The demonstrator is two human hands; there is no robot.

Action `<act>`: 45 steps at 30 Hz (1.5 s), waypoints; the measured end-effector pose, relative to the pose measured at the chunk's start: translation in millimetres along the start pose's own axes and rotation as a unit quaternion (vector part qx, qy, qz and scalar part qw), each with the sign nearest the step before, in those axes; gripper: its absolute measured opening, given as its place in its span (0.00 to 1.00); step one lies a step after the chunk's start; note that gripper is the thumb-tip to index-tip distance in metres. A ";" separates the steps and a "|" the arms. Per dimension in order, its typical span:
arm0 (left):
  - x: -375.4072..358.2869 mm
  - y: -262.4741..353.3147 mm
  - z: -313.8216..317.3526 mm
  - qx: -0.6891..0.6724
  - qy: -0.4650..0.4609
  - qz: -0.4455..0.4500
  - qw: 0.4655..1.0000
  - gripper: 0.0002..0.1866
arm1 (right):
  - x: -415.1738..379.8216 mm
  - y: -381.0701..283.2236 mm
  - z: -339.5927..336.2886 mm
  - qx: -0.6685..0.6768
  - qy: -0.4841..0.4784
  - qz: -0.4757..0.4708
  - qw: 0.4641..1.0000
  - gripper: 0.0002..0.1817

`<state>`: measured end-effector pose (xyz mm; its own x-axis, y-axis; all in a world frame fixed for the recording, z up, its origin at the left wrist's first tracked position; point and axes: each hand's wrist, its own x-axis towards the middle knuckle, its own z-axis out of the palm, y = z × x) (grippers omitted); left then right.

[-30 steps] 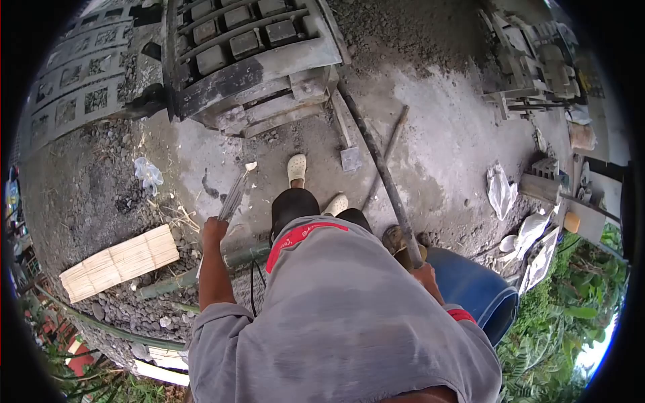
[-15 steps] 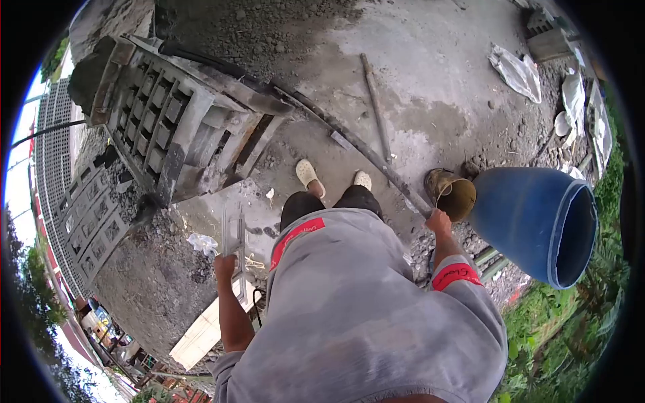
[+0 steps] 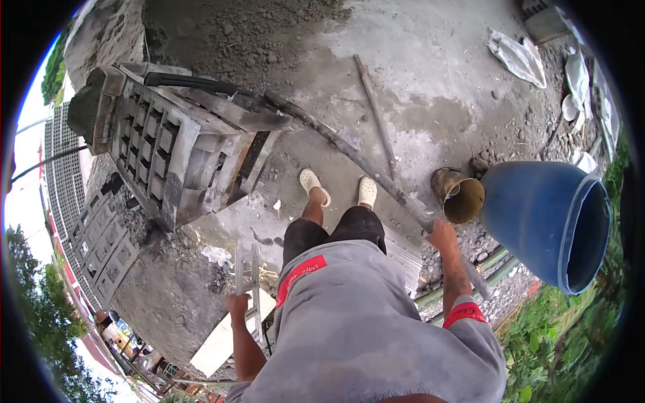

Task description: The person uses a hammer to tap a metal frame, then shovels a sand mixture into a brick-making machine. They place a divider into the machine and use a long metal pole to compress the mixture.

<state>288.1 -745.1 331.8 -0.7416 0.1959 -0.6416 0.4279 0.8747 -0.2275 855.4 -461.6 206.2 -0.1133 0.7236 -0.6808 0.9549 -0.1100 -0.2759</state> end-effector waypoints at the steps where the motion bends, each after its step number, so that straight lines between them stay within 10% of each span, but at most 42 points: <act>1: -11.1 2.4 -1.4 0.006 0.009 0.040 0.999 0.14 | 9.1 14.1 16.4 -0.005 -0.007 0.020 1.000 0.23; 10: -39.4 16.5 -20.0 -0.099 -0.011 -0.098 0.990 0.09 | -21.1 -16.3 -15.0 -0.004 -0.019 0.008 1.000 0.21; 15: -5.5 -0.8 -7.0 -0.056 0.046 0.134 0.988 0.10 | -3.8 2.0 2.9 0.008 -0.036 0.034 0.999 0.22; 16: -26.7 36.9 -25.7 -0.129 0.021 0.005 0.991 0.11 | 1.0 7.6 10.8 0.009 -0.018 0.038 0.999 0.22; 22: -30.7 62.3 -40.3 -0.115 0.048 -0.046 0.991 0.18 | 24.9 30.8 38.4 -0.004 -0.031 0.051 0.998 0.20; 45: 41.3 -3.2 -7.5 0.020 0.067 0.123 0.990 0.13 | 17.1 33.9 41.4 0.011 -0.023 0.024 0.999 0.27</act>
<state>252.3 -736.4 311.5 -0.6731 0.4599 -0.5791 0.6222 0.7755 -0.1074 874.5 -481.2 157.1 -0.0801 0.6857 -0.7234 0.9532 -0.1595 -0.2568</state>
